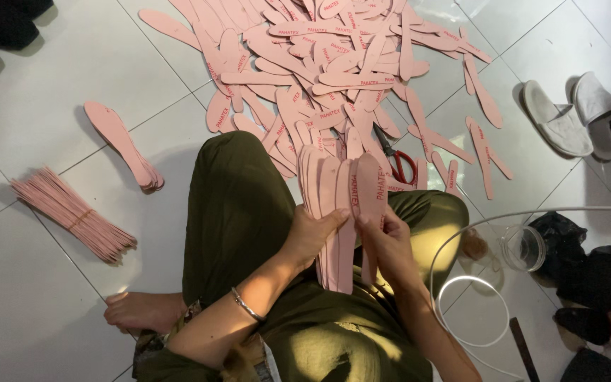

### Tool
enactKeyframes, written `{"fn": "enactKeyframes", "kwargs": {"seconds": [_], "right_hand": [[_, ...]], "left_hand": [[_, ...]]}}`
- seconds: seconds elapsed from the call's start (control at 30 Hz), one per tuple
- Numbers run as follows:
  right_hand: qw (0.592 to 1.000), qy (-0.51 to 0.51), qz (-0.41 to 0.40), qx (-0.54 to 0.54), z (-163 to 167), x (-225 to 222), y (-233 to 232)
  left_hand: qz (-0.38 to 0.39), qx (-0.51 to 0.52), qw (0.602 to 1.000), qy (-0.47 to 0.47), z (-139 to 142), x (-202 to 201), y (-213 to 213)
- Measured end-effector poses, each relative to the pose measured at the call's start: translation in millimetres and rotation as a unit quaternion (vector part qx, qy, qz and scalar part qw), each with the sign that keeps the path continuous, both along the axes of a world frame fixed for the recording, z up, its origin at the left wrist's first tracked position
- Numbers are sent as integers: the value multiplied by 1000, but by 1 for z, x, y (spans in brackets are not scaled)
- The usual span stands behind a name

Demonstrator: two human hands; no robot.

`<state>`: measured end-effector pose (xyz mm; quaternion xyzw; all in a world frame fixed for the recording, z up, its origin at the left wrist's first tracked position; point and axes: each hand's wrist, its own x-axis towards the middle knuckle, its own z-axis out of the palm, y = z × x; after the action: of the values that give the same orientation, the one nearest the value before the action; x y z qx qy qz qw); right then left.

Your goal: The person sits on the floor and sorts through a large pile of pink insoles, picking them up one at a time, matching pairs, and placing matched pairs onto a growing stack beside them.

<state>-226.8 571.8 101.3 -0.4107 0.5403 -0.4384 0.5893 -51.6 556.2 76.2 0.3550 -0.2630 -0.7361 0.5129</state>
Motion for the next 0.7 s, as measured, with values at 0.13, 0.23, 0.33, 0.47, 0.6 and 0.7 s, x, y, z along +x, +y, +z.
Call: {"fn": "enactKeyframes", "kwargs": {"seconds": [0.13,0.23,0.33,0.47,0.6,0.7], "right_hand": [[995,-99,-30,0,-2,0,-7],[984,-169,-50,27,5,-9,-9],[986,-159,-36,37,11,-17,-9],[995,-90,12,45,-1,-15,-9],[993,-114,-4,39,-16,-12,-10],[989,-138,-43,36,-10,-16,-15]], "left_hand": [[-23,23,999,40,-2,9,-1],[-62,66,989,117,-11,13,-5],[-39,35,997,50,-19,9,-2],[-21,-21,999,-34,-17,-1,1],[0,-19,999,-49,-1,2,0],[-63,39,996,48,8,19,-8]]}}
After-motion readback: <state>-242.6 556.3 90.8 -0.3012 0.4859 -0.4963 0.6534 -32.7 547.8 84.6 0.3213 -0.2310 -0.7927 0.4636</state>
